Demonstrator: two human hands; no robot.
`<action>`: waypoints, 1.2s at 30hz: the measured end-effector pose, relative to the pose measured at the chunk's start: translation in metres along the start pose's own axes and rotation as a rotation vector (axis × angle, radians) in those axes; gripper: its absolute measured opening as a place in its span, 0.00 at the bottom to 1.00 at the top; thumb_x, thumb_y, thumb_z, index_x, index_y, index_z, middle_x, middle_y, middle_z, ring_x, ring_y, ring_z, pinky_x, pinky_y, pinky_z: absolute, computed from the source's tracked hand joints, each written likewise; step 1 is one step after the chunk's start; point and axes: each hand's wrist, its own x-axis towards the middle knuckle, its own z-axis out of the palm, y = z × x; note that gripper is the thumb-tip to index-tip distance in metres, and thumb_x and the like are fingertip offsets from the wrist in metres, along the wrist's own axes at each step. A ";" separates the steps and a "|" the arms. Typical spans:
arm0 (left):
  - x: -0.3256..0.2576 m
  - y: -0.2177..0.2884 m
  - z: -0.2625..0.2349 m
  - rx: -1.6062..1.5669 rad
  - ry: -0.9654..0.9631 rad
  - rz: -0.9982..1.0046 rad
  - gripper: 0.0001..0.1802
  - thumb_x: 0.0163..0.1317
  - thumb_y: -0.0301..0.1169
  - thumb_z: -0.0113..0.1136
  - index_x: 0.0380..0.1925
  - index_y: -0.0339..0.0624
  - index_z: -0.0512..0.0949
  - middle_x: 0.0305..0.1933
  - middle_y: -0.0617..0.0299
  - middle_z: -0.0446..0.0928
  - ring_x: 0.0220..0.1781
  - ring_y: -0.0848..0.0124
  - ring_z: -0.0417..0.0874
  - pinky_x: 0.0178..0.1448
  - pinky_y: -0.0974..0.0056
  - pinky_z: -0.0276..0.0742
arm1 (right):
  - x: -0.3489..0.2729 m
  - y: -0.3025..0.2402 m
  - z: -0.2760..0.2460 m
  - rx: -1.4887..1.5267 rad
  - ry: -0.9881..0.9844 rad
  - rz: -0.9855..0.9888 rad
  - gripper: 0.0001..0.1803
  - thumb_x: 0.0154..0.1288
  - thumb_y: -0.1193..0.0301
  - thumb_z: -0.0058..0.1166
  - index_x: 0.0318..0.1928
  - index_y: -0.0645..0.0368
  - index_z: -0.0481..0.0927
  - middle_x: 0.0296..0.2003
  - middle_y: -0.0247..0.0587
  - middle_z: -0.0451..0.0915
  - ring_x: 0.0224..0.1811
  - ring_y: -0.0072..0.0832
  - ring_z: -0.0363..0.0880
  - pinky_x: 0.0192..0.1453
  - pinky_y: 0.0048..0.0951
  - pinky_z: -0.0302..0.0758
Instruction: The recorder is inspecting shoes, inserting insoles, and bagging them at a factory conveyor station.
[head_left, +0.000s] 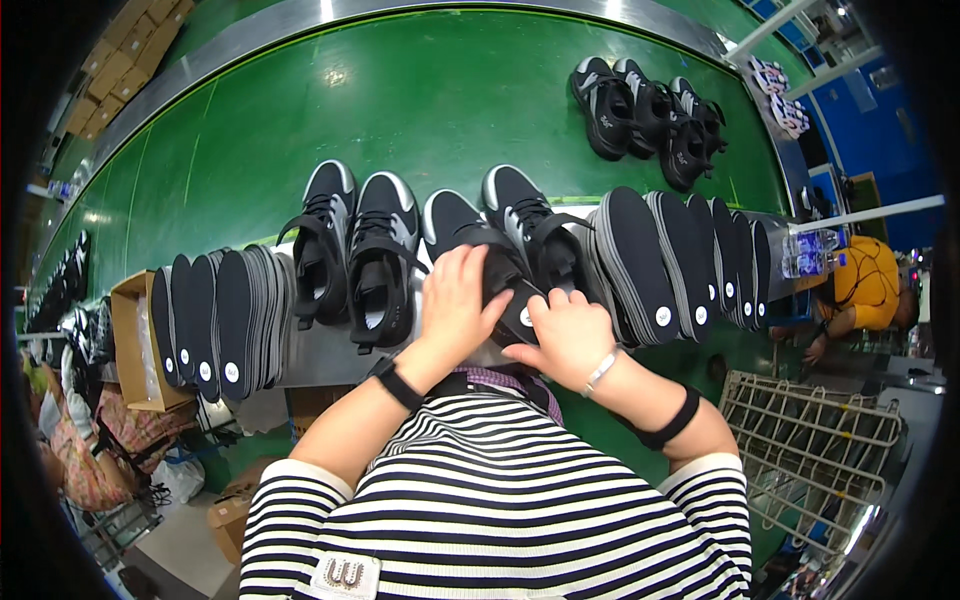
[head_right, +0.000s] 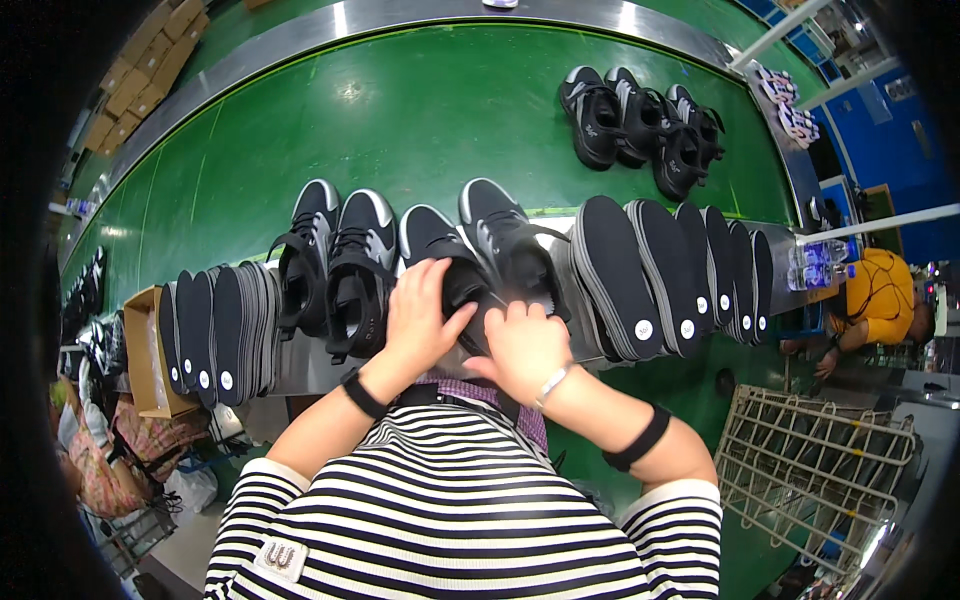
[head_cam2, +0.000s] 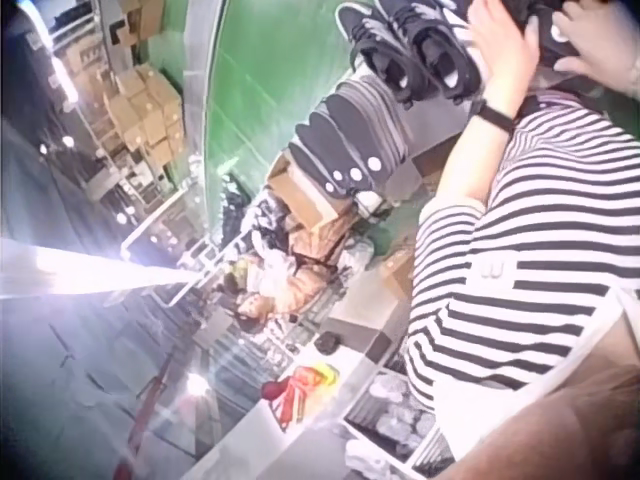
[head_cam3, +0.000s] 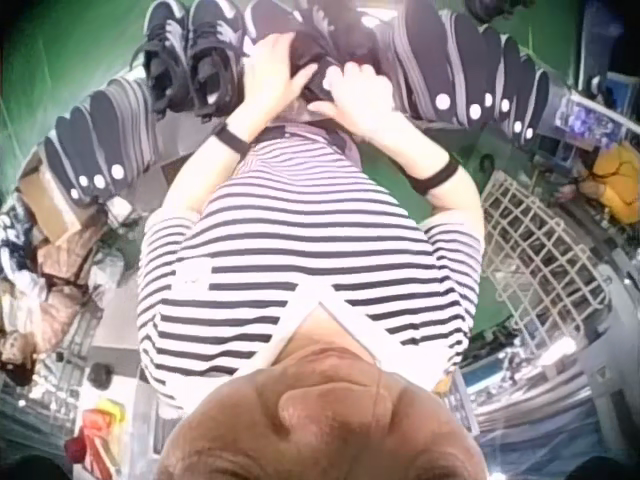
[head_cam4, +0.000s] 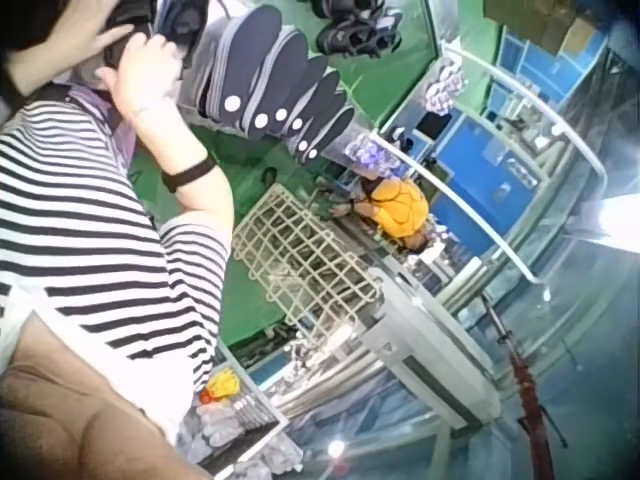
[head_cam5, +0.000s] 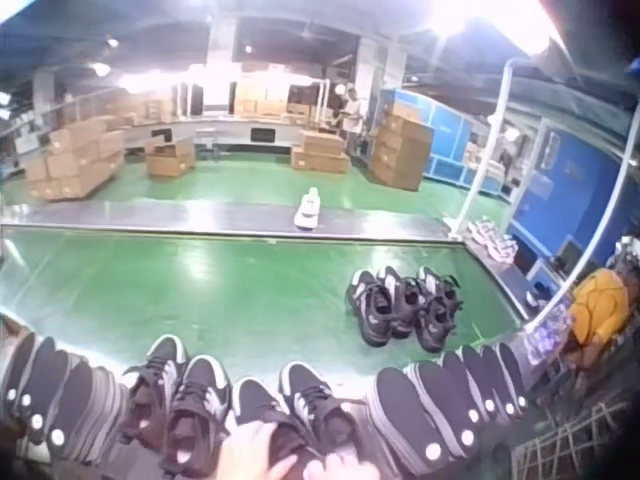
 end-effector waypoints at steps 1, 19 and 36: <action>0.006 -0.001 0.001 -0.036 0.014 0.037 0.25 0.45 0.35 0.61 0.44 0.36 0.68 0.45 0.53 0.68 0.48 0.55 0.67 0.51 0.56 0.63 | 0.008 -0.002 0.008 -0.058 -0.057 0.021 0.26 0.42 0.50 0.59 0.31 0.59 0.72 0.28 0.41 0.75 0.32 0.34 0.76 0.31 0.31 0.73; 0.042 -0.055 0.026 -0.633 -0.301 -0.547 0.11 0.57 0.33 0.49 0.30 0.35 0.73 0.23 0.66 0.74 0.21 0.79 0.70 0.25 0.72 0.66 | 0.080 -0.024 0.032 -0.137 -0.540 0.023 0.11 0.51 0.72 0.46 0.34 0.58 0.80 0.34 0.46 0.79 0.37 0.35 0.79 0.39 0.32 0.75; 0.037 -0.053 0.027 -0.717 -0.274 -0.512 0.11 0.57 0.32 0.49 0.32 0.33 0.72 0.25 0.64 0.75 0.25 0.80 0.71 0.29 0.73 0.66 | 0.043 -0.004 0.029 0.049 -0.673 -0.212 0.31 0.50 0.56 0.48 0.51 0.66 0.66 0.37 0.54 0.75 0.47 0.41 0.71 0.59 0.52 0.50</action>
